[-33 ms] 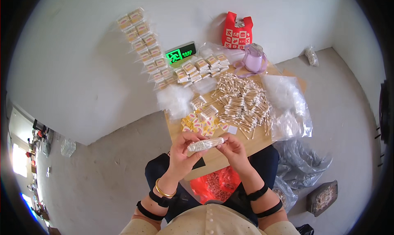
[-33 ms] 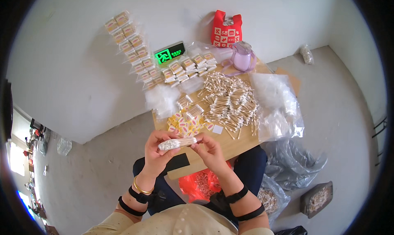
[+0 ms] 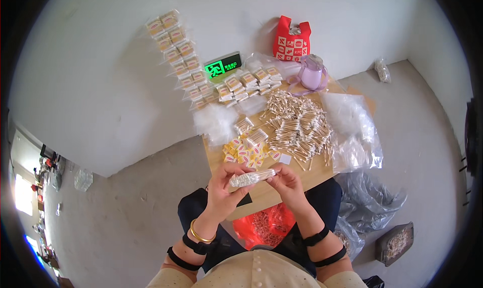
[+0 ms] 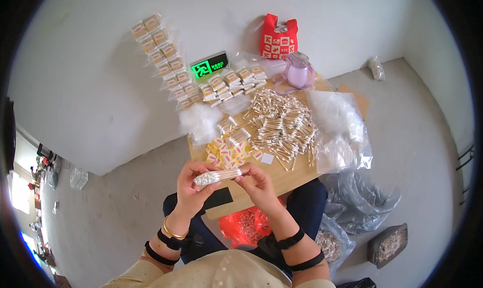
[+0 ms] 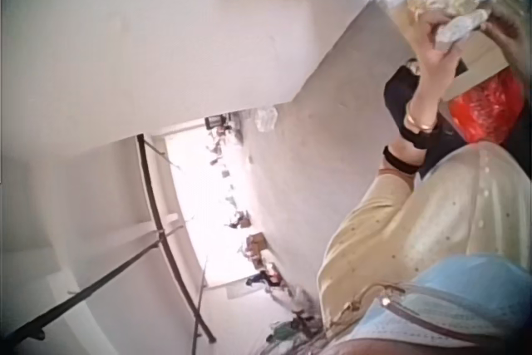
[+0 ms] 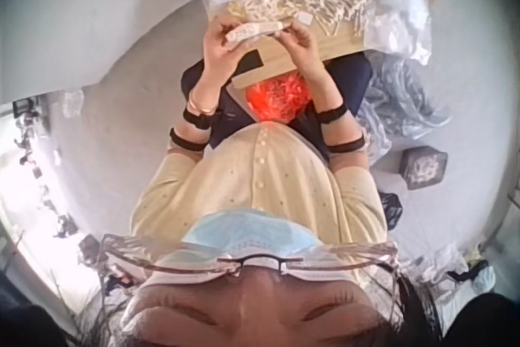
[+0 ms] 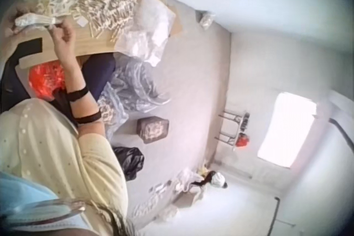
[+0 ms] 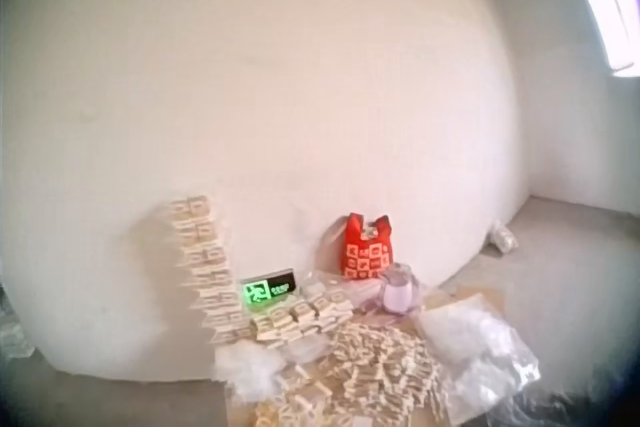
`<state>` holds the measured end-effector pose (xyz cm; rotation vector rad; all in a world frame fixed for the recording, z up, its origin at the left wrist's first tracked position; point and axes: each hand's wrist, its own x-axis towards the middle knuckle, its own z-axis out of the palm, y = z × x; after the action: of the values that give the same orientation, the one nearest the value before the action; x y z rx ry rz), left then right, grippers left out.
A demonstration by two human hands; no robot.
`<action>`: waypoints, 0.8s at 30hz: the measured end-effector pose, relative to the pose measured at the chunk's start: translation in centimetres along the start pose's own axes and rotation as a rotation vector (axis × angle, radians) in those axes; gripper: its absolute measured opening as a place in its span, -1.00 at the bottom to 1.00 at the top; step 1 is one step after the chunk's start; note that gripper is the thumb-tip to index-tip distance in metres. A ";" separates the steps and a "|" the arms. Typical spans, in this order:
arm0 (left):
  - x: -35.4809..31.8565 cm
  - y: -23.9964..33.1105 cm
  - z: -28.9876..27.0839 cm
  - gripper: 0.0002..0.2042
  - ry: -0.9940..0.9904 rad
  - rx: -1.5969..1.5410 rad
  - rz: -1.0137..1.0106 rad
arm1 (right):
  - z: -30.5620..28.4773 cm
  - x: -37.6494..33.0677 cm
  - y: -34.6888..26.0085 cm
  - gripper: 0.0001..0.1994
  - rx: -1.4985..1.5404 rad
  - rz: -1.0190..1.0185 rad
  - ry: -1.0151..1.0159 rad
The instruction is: Packaging cotton swabs into small plastic bags.
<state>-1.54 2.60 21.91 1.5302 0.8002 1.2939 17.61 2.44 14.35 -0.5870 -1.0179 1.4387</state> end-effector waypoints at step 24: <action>-4.7 4.5 -0.5 -0.76 -0.010 0.363 -0.013 | 4.3 -2.0 -6.2 -0.90 -0.511 -0.062 -0.208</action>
<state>-3.49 -3.05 24.45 1.8085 1.0805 1.1744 17.52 -1.17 21.33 -0.7723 -1.5763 1.2002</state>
